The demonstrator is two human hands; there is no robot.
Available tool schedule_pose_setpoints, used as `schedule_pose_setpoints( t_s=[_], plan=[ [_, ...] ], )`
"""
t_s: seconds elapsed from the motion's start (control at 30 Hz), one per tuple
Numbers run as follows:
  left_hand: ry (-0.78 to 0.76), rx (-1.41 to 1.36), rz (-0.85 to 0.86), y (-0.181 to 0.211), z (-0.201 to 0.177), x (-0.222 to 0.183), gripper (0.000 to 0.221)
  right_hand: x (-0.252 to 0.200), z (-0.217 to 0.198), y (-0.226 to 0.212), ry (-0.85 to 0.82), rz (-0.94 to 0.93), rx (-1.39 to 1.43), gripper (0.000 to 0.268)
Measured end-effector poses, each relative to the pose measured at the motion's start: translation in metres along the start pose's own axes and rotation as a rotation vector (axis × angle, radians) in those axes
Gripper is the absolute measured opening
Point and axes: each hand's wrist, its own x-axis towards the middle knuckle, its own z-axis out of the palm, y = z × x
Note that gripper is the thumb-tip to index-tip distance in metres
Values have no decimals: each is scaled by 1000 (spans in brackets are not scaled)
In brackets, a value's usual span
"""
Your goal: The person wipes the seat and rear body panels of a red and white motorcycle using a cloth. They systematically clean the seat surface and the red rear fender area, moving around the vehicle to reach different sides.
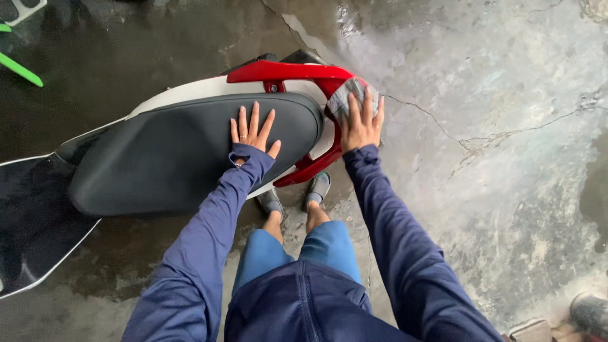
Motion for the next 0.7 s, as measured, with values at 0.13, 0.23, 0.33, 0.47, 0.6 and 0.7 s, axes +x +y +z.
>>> schedule_pose_setpoints(
  t_s=[0.13,0.23,0.33,0.47,0.6,0.7],
  plan=[
    [5,-9,12,-2,0,3,100,-71,-13,-39,60,-93,-111,63],
    [-25,1,8,-1,-2,2,98,-64,1,-24,-12,-116,-79,56],
    [-33,4,-4,1,-2,-2,98,-29,3,-9,86,-68,-29,60],
    [-41,-1,2,-1,-3,1,99,-94,21,-38,171,-201,-254,54],
    [-44,-2,-4,1,-2,1,99,-155,-35,-112,36,-570,203,42],
    [-46,-11,-1,2,-4,1,100,-218,15,-141,-111,-328,136,52]
  ],
)
